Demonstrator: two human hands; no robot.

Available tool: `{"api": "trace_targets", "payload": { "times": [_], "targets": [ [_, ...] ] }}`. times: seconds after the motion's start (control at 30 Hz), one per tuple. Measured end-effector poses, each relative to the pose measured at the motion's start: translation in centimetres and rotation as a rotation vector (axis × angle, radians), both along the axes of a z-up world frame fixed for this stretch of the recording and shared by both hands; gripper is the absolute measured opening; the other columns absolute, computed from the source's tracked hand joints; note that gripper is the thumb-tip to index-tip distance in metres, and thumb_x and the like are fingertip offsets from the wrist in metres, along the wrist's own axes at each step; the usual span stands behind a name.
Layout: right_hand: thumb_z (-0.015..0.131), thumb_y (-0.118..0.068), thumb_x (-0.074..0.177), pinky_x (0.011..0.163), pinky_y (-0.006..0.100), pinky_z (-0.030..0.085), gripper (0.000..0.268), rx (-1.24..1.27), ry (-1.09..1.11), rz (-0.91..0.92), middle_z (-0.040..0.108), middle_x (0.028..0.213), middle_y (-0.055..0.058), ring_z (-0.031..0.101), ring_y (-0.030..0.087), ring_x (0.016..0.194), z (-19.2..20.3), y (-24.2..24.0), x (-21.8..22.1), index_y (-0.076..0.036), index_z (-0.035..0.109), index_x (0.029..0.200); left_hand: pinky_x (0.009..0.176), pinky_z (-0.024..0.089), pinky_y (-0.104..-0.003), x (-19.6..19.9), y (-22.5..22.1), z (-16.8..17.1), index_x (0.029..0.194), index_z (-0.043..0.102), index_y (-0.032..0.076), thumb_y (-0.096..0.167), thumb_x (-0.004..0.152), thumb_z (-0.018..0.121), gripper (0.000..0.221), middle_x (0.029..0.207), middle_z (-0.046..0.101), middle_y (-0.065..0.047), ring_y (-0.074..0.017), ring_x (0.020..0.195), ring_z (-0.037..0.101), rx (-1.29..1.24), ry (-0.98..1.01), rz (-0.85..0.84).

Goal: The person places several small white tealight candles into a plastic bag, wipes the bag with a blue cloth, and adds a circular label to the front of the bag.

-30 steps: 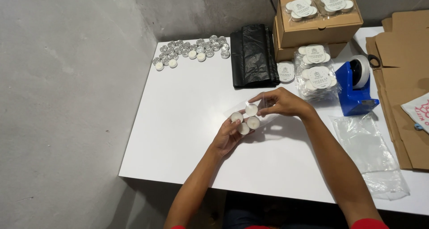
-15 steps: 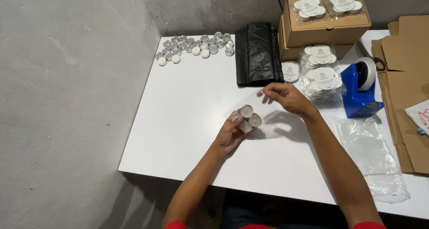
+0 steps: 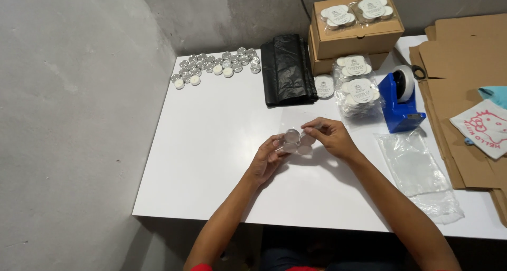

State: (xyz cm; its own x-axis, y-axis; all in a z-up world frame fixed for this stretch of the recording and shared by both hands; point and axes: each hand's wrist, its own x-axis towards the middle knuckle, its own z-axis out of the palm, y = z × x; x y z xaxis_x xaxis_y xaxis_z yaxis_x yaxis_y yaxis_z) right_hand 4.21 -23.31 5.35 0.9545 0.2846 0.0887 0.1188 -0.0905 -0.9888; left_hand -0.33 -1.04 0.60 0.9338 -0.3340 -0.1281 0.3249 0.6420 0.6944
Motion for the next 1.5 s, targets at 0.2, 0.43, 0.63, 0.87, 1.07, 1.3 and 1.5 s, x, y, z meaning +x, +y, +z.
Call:
{"api": "trace_targets", "payload": {
  "times": [0.2, 0.43, 0.63, 0.87, 1.07, 1.3, 1.5],
  "targets": [
    [0.077, -0.011, 0.090, 0.074, 0.027, 0.057, 0.021, -0.027, 0.047, -0.027, 0.073, 0.086, 0.006, 0.065, 0.012, 0.078, 0.5, -2.6, -1.7, -0.005, 0.079, 0.110, 0.086, 0.061, -0.033, 0.9, -1.2, -3.5, 0.128, 0.060, 0.009, 0.025, 0.099, 0.067, 0.033, 0.103, 0.071, -0.010, -0.0165, 0.090, 0.072, 0.426, -0.224, -0.092],
    [0.077, -0.011, 0.090, 0.074, 0.033, 0.057, 0.022, 0.011, 0.066, -0.112, 0.070, 0.088, 0.009, 0.063, 0.015, 0.079, -2.0, -4.4, -1.9, -0.003, 0.077, 0.111, 0.075, 0.059, -0.035, 0.3, -2.7, -2.2, 0.143, 0.055, 0.015, 0.020, 0.103, 0.063, 0.042, 0.097, 0.077, -0.015, -0.0187, 0.086, 0.073, 0.794, -0.546, -0.048],
    [0.079, -0.013, 0.089, 0.074, 0.031, 0.056, 0.022, 0.049, 0.058, -0.123, 0.070, 0.086, 0.009, 0.064, 0.014, 0.080, -3.0, -4.5, -1.8, -0.004, 0.078, 0.109, 0.071, 0.062, -0.031, 1.6, -4.6, -2.2, 0.111, 0.075, 0.011, 0.025, 0.102, 0.064, 0.020, 0.094, 0.077, -0.012, -0.0172, 0.079, 0.074, 0.591, -0.345, 0.039],
    [0.078, -0.016, 0.091, 0.073, 0.028, 0.057, 0.019, 0.072, 0.066, -0.183, 0.071, 0.080, 0.008, 0.064, 0.012, 0.076, -1.8, -4.1, -2.1, -0.003, 0.078, 0.105, 0.069, 0.054, -0.022, 1.3, -5.9, -1.6, 0.120, 0.055, 0.011, 0.036, 0.104, 0.050, 0.030, 0.096, 0.060, -0.002, -0.0112, 0.081, 0.060, 0.280, -0.120, -0.112],
    [0.075, -0.016, 0.094, 0.073, 0.029, 0.058, 0.016, -0.016, 0.008, -0.189, 0.073, 0.078, 0.007, 0.064, 0.012, 0.077, -0.2, -4.3, -1.2, -0.003, 0.078, 0.104, 0.095, 0.052, -0.037, 1.9, -5.5, -2.0, 0.157, 0.043, 0.014, 0.035, 0.109, 0.042, 0.052, 0.117, 0.063, -0.016, -0.0224, 0.106, 0.057, 0.431, -0.256, -0.187],
    [0.072, -0.015, 0.100, 0.068, 0.030, 0.062, 0.012, -0.493, -0.636, -0.373, 0.073, 0.082, 0.010, 0.073, 0.023, 0.078, 1.9, -3.2, 3.3, -0.004, 0.076, 0.104, 0.103, 0.051, -0.045, 1.6, -5.1, -0.4, 0.155, 0.047, 0.021, 0.044, 0.106, 0.039, 0.055, 0.138, 0.060, -0.021, -0.0329, 0.125, 0.059, 0.298, -0.192, -0.223],
    [0.066, -0.005, 0.094, 0.067, 0.031, 0.064, 0.013, -1.201, -0.656, -0.184, 0.072, 0.086, 0.012, 0.075, 0.024, 0.080, -0.6, -0.8, 10.2, -0.003, 0.075, 0.103, 0.110, 0.045, -0.050, 1.6, -4.7, -0.7, 0.158, 0.042, 0.025, 0.048, 0.103, 0.041, 0.060, 0.143, 0.057, -0.023, -0.0384, 0.132, 0.054, 0.255, -0.154, -0.250]
  ]
}}
